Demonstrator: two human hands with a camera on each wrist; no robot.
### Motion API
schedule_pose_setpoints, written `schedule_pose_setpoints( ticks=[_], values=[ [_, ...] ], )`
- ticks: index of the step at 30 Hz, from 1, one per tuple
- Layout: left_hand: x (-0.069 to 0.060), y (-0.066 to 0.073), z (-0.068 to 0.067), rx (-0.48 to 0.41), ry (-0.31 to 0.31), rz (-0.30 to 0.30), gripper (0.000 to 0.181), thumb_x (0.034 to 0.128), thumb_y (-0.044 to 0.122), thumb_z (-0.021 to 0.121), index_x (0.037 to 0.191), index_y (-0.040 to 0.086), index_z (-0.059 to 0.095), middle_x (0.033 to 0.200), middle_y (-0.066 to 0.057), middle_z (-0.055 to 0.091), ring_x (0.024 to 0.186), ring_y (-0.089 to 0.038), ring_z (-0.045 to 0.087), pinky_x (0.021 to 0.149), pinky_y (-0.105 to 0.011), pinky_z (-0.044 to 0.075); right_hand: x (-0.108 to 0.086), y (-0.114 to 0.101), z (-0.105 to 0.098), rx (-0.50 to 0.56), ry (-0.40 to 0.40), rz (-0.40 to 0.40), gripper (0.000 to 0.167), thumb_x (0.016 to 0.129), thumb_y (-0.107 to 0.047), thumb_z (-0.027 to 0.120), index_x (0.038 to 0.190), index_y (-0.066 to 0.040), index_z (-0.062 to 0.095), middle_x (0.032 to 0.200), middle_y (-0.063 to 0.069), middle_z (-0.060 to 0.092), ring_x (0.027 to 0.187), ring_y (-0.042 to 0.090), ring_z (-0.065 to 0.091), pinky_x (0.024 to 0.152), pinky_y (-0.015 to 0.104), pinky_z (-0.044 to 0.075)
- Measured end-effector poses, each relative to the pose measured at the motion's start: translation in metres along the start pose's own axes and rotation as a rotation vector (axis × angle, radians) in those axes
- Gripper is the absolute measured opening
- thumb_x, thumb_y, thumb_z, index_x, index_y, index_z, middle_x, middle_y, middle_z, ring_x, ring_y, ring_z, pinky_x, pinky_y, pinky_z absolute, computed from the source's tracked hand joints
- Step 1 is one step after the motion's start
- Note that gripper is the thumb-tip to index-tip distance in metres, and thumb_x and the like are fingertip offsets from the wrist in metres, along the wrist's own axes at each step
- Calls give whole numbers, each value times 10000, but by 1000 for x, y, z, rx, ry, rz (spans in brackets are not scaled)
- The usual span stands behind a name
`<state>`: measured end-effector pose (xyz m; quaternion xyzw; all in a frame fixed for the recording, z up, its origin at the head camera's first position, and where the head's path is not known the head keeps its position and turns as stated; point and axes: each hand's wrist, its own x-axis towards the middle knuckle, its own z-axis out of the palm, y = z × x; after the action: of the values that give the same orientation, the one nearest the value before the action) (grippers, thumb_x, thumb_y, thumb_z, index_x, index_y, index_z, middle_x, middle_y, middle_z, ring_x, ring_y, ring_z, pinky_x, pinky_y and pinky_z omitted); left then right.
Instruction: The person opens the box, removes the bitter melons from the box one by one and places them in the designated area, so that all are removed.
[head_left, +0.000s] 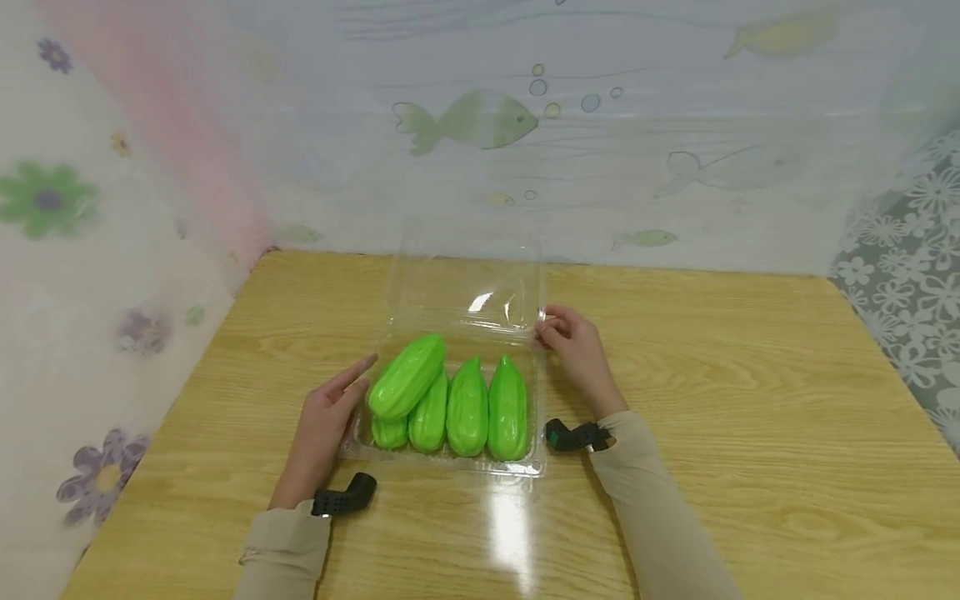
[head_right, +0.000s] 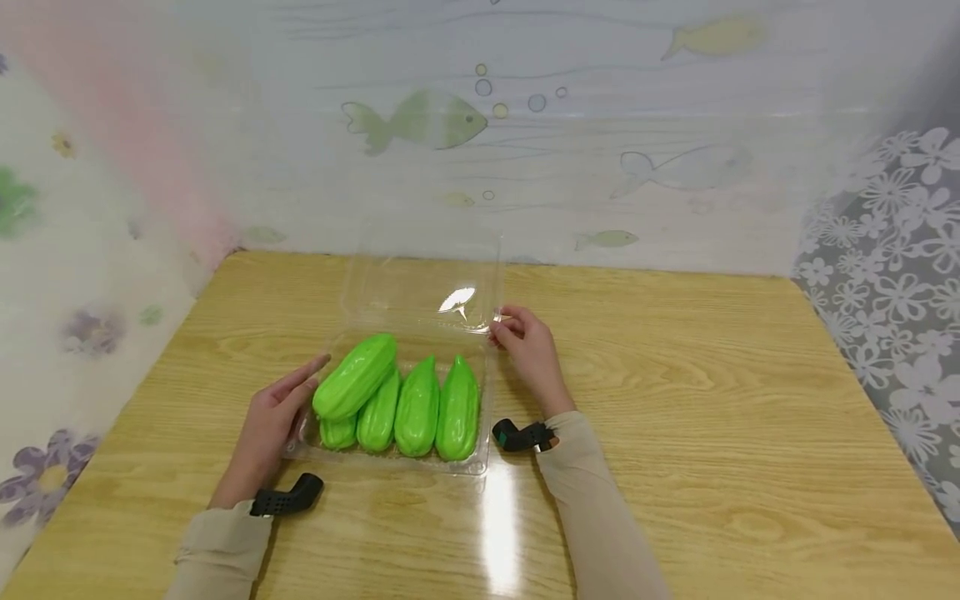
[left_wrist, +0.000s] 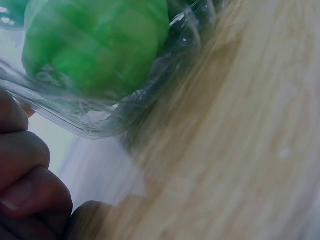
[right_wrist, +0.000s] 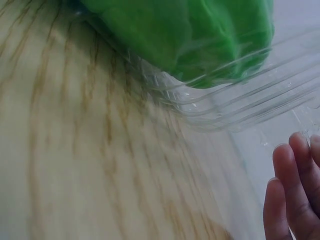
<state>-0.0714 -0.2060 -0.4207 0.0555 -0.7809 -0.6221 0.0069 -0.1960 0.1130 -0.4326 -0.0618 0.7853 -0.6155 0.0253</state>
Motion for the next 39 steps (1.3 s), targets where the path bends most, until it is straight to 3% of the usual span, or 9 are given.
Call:
schedule_pose_setpoints(
  ticks=[4, 10, 16, 23, 31, 39],
  values=[
    [3, -10, -1, 25, 19, 3, 376, 904, 367, 505, 1260, 250, 526, 440, 7, 382, 337, -102, 327, 313, -308, 290, 0, 1, 1, 10, 7, 12, 348, 881, -198, 579, 1184, -39, 519, 924, 108, 629, 813, 167, 606, 722, 264, 491],
    [4, -13, 0, 38, 31, 4, 371, 895, 396, 508, 1246, 278, 534, 434, -11, 364, 339, -128, 321, 322, -312, 290, 0, 2, 1, 22, 10, 22, 317, 889, -155, 564, 1181, -32, 543, 928, 129, 635, 809, 154, 608, 716, 250, 490],
    [1, -4, 0, 27, 13, -4, 369, 917, 325, 497, 1272, 223, 516, 431, 3, 363, 339, -98, 323, 327, -299, 297, -1, -1, 1, 18, 10, 44, 301, 894, -127, 550, 1178, -26, 552, 930, 151, 635, 771, 143, 620, 709, 239, 489],
    [-6, 12, 2, 43, 1, 26, 377, 937, 265, 471, 1293, 140, 492, 431, 24, 359, 339, -57, 317, 332, -305, 303, -1, -1, 2, 27, 12, 79, 312, 899, -155, 545, 1183, -26, 557, 936, 159, 639, 768, 121, 625, 696, 243, 491],
    [-9, 15, 4, 39, -1, 31, 371, 944, 238, 460, 1297, 127, 483, 429, 24, 363, 333, -51, 316, 325, -295, 299, -5, 0, 1, 15, 23, 90, 324, 907, -204, 524, 1183, -38, 560, 932, 120, 647, 798, 132, 629, 697, 252, 491],
    [-14, 16, 6, 40, 28, 10, 350, 945, 239, 456, 1281, 155, 501, 430, 14, 365, 327, -52, 316, 324, -285, 293, -8, -6, -5, 50, -34, 114, 352, 924, -240, 495, 1220, -52, 522, 923, 140, 624, 809, 172, 610, 707, 302, 496]
  ],
)
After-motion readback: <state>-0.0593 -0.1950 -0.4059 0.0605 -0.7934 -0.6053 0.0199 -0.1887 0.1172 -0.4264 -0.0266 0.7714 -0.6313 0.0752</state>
